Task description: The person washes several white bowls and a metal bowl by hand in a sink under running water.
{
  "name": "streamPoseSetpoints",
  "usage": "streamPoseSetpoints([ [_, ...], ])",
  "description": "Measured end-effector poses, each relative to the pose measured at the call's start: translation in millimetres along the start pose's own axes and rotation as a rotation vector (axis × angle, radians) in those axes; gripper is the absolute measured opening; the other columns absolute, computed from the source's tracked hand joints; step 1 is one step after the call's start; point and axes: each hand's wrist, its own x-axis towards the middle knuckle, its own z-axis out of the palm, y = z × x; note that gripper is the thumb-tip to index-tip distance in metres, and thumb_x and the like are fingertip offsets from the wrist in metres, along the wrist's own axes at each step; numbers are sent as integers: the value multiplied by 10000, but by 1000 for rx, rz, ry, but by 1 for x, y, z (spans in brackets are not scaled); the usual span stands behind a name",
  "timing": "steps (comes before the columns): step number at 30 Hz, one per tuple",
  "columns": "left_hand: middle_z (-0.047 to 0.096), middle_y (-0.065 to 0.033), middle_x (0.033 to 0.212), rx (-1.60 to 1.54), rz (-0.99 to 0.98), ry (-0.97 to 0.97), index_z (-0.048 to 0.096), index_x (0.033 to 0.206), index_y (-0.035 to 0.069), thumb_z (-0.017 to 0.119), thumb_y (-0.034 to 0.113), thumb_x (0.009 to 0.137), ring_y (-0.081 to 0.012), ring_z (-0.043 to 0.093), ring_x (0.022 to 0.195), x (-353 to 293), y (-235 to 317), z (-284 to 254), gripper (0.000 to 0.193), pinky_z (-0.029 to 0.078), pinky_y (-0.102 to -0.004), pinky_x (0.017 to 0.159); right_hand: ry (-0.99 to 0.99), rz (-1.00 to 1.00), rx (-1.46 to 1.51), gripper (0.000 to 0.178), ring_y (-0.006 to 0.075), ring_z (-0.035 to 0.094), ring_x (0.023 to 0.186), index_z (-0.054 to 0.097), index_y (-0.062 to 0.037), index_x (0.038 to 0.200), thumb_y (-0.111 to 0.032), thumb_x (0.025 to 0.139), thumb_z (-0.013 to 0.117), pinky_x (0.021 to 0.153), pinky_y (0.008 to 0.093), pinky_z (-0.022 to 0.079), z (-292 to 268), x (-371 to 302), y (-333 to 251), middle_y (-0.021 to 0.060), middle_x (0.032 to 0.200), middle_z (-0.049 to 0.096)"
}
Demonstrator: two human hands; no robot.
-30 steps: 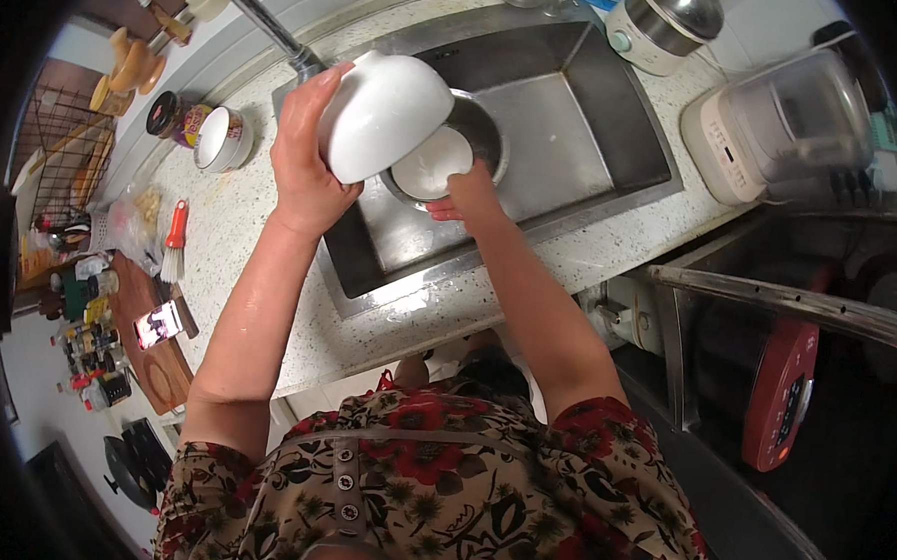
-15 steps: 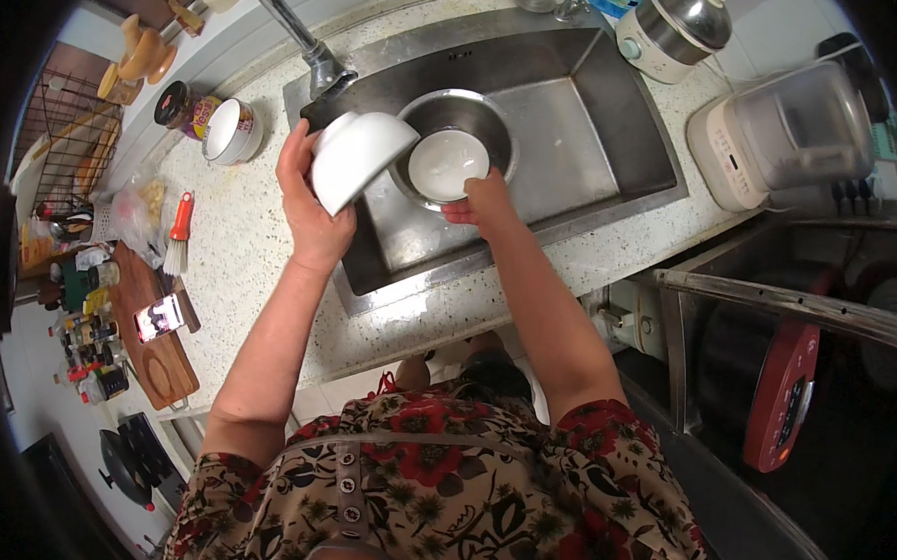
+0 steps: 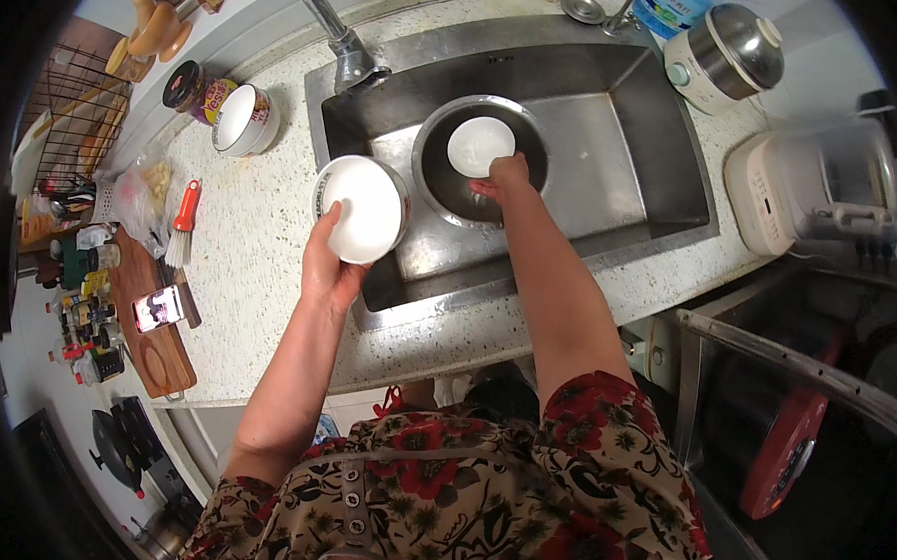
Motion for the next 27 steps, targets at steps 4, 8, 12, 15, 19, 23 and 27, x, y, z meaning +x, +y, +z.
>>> streamPoseSetpoints([
  [4, 494, -174, 1283, 66, -3, 61, 351, 1342, -12, 586, 320, 903, -273, 526, 1155, -4, 1, 7, 598, 448, -401, 971, -69, 173, -176, 513, 405, 643, 846, 305, -57, 1333, 43, 834, 363, 667, 485, 592, 5, 45, 22, 244, 1105, 542],
  [8, 528, -141, 1226, 6, -20, 76, 395, 1306, 28, 585, 218, 914, -259, 540, 1127, 0, 3, 18, 475, 476, -403, 934, -40, 274, -74, 516, 390, 649, 846, 343, -67, 1349, 2, 842, 409, 643, 500, 580, -1, 72, 50, 223, 1101, 566],
  [12, 525, -150, 1221, -63, -75, 52, 385, 1303, 28, 567, 171, 919, -272, 519, 1144, 0, 12, 14, 449, 444, -436, 966, 111, 62, -616, 506, 336, 644, 923, 362, -67, 1354, -88, 867, 494, 736, 432, 564, 20, 13, 20, 202, 1146, 572],
  [15, 529, -157, 1211, 22, 21, 56, 396, 1290, 18, 521, 134, 934, -274, 528, 1127, -4, 19, 43, 394, 444, -430, 959, 410, -630, -959, 485, 276, 624, 997, 402, -63, 1343, -150, 887, 540, 831, 345, 522, 16, -17, 10, 165, 1155, 592],
  [19, 508, -162, 1246, 94, 163, -72, 349, 1330, 31, 502, 109, 925, -296, 562, 1086, 8, 36, 55, 440, 493, -440, 902, -19, -1117, -405, 384, 283, 599, 1033, 531, -32, 1221, -203, 880, 582, 888, 354, 462, 55, -68, -55, 157, 1090, 620],
  [23, 497, -164, 1258, 87, 196, -121, 338, 1340, 64, 459, 72, 923, -341, 560, 1078, 19, 51, 102, 434, 523, -507, 846, -556, -728, 236, 332, 221, 599, 1022, 569, -41, 1185, -165, 877, 566, 876, 310, 458, 97, -48, -67, 118, 1112, 628],
  [27, 446, -180, 1281, 130, 223, -111, 334, 1339, 76, 455, 43, 908, -384, 543, 1074, 32, 63, 121, 448, 553, -535, 794, -395, -929, -258, 333, 206, 580, 1064, 560, -55, 1189, -188, 885, 531, 878, 295, 467, 116, -23, -54, 123, 1153, 609],
])
